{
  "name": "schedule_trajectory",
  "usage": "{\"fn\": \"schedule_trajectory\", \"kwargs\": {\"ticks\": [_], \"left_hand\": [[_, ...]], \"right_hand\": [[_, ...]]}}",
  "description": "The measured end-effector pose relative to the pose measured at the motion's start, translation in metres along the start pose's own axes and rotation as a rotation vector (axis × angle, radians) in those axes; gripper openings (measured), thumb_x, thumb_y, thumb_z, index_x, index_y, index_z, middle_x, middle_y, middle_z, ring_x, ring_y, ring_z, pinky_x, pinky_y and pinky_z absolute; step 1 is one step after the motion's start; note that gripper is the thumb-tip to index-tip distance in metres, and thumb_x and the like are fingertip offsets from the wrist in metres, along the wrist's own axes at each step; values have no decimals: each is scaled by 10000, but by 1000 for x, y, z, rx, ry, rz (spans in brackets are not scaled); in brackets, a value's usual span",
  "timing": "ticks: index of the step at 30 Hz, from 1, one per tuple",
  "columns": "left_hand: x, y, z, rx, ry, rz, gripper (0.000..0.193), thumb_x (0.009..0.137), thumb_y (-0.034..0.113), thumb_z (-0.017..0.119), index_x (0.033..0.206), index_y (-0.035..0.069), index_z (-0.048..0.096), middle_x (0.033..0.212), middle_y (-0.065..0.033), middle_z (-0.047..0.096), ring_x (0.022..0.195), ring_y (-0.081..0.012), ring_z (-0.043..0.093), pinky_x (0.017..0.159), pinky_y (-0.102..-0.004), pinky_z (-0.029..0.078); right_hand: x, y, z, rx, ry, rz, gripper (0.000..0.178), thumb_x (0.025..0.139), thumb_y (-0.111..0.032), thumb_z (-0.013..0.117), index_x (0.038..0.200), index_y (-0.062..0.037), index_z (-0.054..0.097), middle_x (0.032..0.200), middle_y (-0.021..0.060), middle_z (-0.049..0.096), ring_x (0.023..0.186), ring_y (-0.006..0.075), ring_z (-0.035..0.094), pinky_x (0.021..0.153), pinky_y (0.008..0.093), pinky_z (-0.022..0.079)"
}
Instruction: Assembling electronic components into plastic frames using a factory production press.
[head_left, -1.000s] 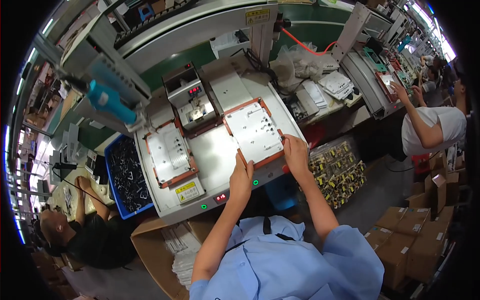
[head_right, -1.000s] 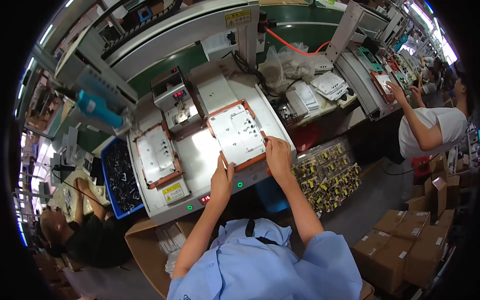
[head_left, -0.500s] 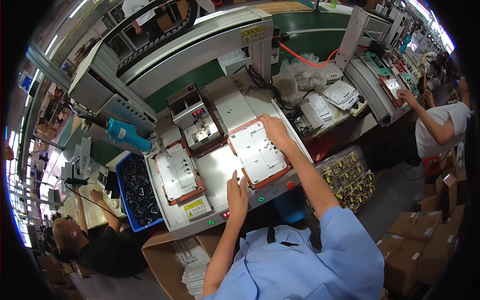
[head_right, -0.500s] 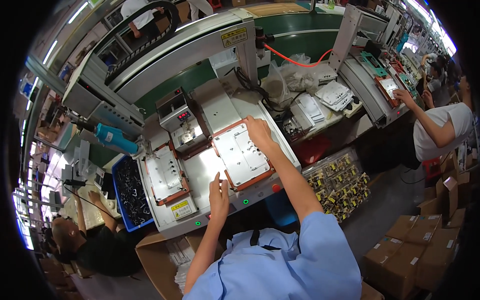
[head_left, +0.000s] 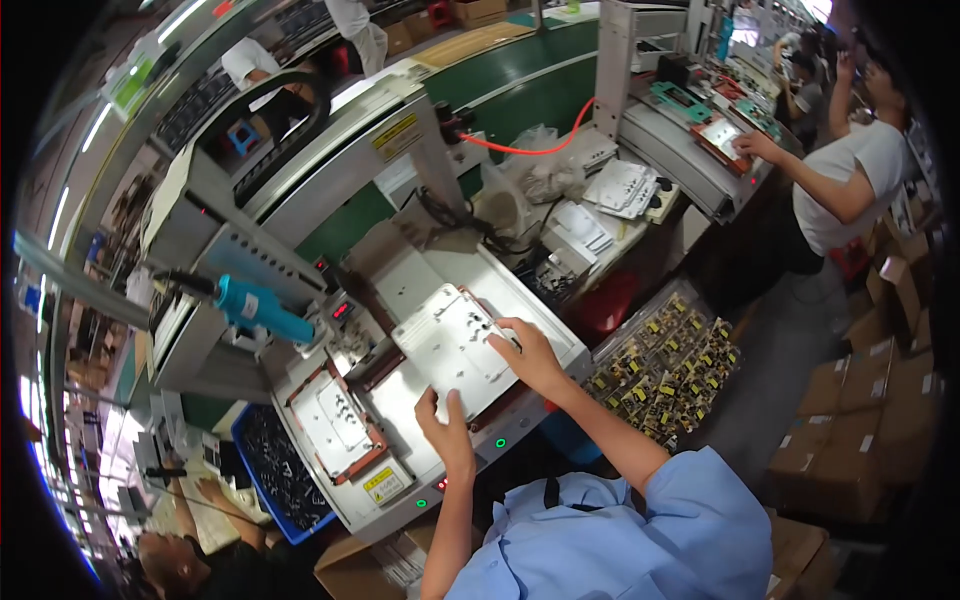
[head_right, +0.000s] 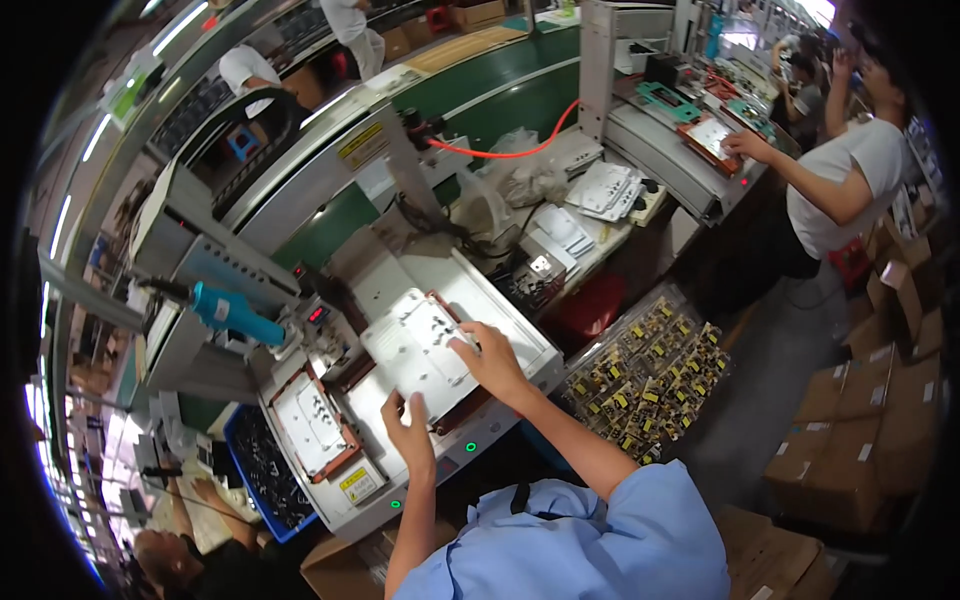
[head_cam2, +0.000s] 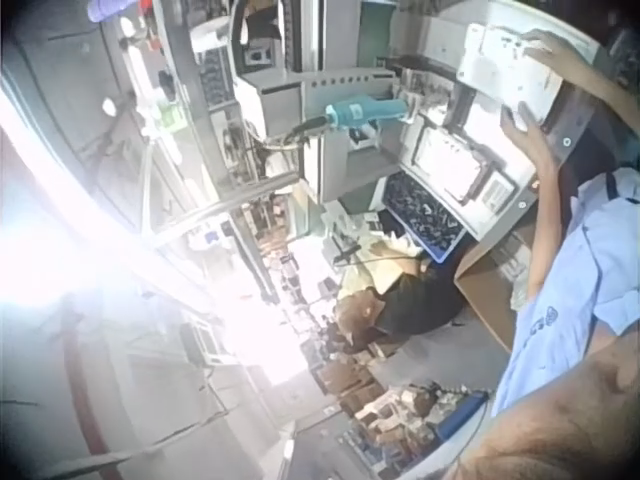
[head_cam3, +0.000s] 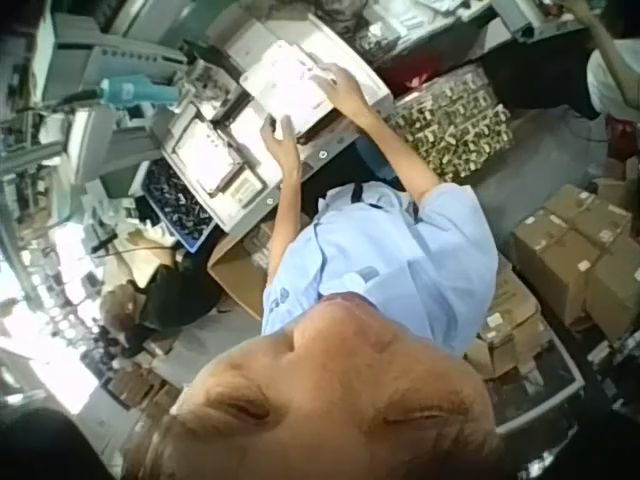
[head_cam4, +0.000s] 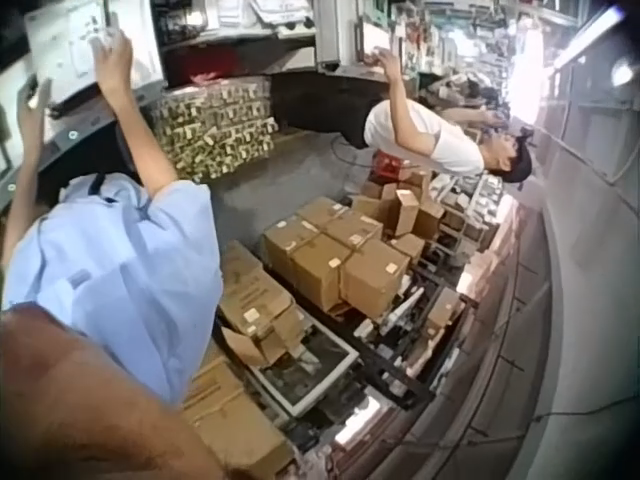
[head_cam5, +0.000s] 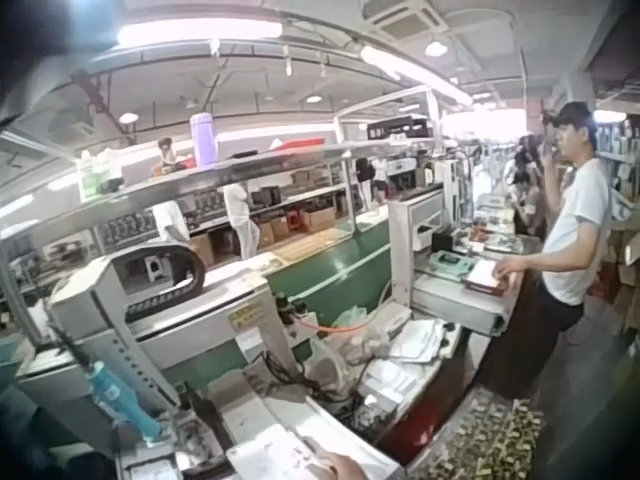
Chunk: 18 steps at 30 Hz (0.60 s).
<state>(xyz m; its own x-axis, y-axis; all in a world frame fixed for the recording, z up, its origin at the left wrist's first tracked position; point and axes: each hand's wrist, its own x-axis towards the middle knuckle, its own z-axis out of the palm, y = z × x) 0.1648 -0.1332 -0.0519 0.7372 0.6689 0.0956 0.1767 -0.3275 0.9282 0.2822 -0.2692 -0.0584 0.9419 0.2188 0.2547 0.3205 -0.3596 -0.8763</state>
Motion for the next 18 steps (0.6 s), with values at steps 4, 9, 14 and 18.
{"fn": "schedule_trajectory", "kwargs": {"ticks": [4,9,14,18], "left_hand": [[-3,62,-6,-471,-72,-64,358,951,88,502,1272,0,370,980,-70,570,879,-117,531,799,-247,420],[23,90,-15,-407,-466,-102,462,998,188,431,1419,45,306,1111,-99,567,921,-132,561,815,-255,451],[10,93,-38,-269,-522,-151,380,985,172,439,1325,4,463,1091,-129,597,941,-188,615,850,-310,484],[-12,59,-85,-225,-596,-376,322,958,109,478,1240,-37,530,1027,-122,642,943,-181,618,869,-304,477]], "right_hand": [[0,-68,-52,502,-186,153,371,946,-190,549,1261,-32,433,794,34,589,713,47,511,606,208,415],[15,-35,-104,828,-418,395,306,950,-280,526,1047,10,515,752,67,584,512,107,543,428,235,428],[92,49,-154,764,153,438,281,940,-295,532,962,-16,516,728,66,585,520,137,555,426,252,436],[178,216,-193,475,472,439,320,919,-327,575,928,-18,491,673,104,587,464,165,561,371,286,404]]}}
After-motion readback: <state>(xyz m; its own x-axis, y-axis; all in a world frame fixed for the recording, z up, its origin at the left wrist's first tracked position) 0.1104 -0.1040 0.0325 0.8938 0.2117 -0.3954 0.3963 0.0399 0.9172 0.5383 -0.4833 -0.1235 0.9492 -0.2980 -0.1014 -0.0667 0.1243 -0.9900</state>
